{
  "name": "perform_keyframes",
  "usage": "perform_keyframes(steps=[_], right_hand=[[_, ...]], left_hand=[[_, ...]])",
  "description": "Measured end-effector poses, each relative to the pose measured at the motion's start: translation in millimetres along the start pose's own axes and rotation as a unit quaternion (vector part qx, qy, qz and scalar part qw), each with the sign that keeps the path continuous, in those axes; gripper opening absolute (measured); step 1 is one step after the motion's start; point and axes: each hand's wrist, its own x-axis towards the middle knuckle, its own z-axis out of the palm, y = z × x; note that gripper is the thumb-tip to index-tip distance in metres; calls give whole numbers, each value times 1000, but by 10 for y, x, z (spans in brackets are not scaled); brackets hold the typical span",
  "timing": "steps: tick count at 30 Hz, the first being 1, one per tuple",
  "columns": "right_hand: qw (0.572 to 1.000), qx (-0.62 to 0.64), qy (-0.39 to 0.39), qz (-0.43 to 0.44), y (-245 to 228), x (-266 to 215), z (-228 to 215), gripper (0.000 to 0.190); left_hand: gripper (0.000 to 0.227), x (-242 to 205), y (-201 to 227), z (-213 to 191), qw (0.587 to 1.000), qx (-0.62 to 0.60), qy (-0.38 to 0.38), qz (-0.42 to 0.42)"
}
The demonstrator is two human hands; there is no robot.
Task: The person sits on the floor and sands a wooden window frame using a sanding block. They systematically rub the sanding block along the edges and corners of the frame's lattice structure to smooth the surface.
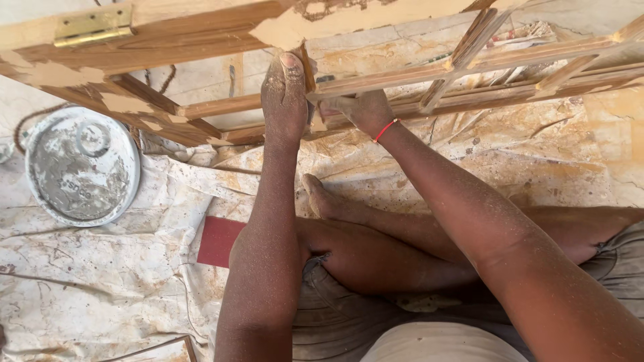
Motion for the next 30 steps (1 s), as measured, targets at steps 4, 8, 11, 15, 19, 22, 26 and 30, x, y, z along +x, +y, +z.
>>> perform_keyframes(steps=[4, 8, 11, 15, 19, 22, 26, 30], right_hand=[[993, 79, -23, 89, -10, -152, 103, 22], [994, 83, -7, 64, -34, -92, 113, 22], [998, -24, 49, 28, 63, -15, 94, 25], [997, -46, 38, -42, 162, -126, 165, 29], [968, -144, 127, -163, 98, -47, 83, 30], [996, -46, 78, -1, 72, -230, 123, 24], [999, 44, 21, 13, 8, -60, -23, 29], [978, -197, -33, -54, 255, -437, 152, 31]], left_hand=[[65, -112, 1, -9, 999, -22, -4, -27], [65, -37, 96, -16, 1000, -8, 0, -8], [65, 2, 117, -4, 1000, -1, 3, 17], [67, -78, 131, -37, 1000, 5, -12, -20], [70, -34, 53, -18, 1000, -12, 2, 11], [69, -119, -199, 11, 1000, 25, -5, -18], [66, 196, -335, 56, 986, 133, 21, 102], [63, -123, -384, 25, 993, 102, 3, 63]])
